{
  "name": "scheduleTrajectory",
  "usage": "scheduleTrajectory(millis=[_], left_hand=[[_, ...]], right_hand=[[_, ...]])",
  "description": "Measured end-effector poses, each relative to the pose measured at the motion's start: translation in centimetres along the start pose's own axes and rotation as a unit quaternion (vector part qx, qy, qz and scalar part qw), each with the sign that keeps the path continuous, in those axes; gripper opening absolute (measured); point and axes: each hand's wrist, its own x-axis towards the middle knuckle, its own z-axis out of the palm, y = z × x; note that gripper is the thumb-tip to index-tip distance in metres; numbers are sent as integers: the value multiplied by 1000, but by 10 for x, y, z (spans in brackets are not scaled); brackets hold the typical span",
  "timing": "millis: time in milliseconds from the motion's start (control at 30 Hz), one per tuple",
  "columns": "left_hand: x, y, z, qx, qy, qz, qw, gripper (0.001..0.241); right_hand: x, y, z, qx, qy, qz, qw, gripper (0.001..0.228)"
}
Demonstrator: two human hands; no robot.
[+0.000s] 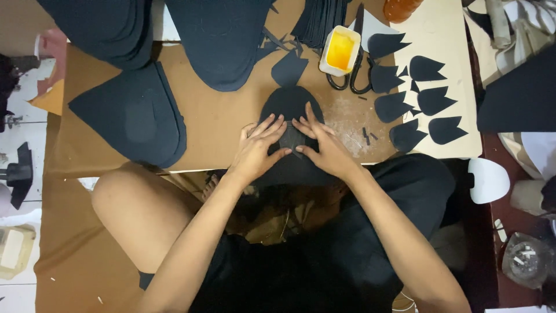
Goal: The person is crafting shoe parts by hand. They apply a yellow substance from a container onto a black foam piece, then place a smaller cutout on top and press it down. They repeat this process with multiple pieces, occasionally picking up and inspecting the finished parts.
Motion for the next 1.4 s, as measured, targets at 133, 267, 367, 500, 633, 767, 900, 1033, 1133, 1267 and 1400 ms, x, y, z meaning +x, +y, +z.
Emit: scheduleTrajectory(millis=[133, 267, 367, 500, 633, 767, 900, 1033, 1133, 1267, 1400], left_hand=[[-1, 0, 0, 20, -7, 6, 1000, 66], [-2, 5, -9, 63, -58, 18, 996, 74], [-5, 10, -13, 90, -61, 20, 994, 82], [-13, 12, -12, 107, -4, 46, 993, 87], [-16, 12, 0, 171, -13, 95, 981, 67], [-8, 13, 11, 190, 96, 117, 970, 49], [-4, 15, 25, 215, 126, 124, 960, 55], [-11, 20, 21, 212, 128, 118, 962, 57], [-4, 24, 16, 239, 138, 122, 953, 53], [2, 44, 14, 258, 64, 59, 962, 55], [17, 69, 16, 169, 70, 46, 982, 71]], right_hand=[[0, -1, -2, -54, -11, -19, 998, 99], [-4, -5, -3, -158, -25, -44, 986, 98], [-9, 1, 1, -205, -8, -55, 977, 95], [-13, -13, 2, -203, 24, -43, 978, 89], [-14, -4, 23, -282, 23, -81, 956, 80], [-9, -6, 34, -297, 61, -56, 951, 78], [1, -15, 45, -310, 67, -40, 948, 72], [-12, -11, 63, -320, 92, -18, 943, 73], [-28, -20, 65, -338, 96, -14, 936, 75], [-45, -28, 62, -286, 125, 1, 950, 67], [-51, -17, 41, -200, 250, 63, 945, 54]])
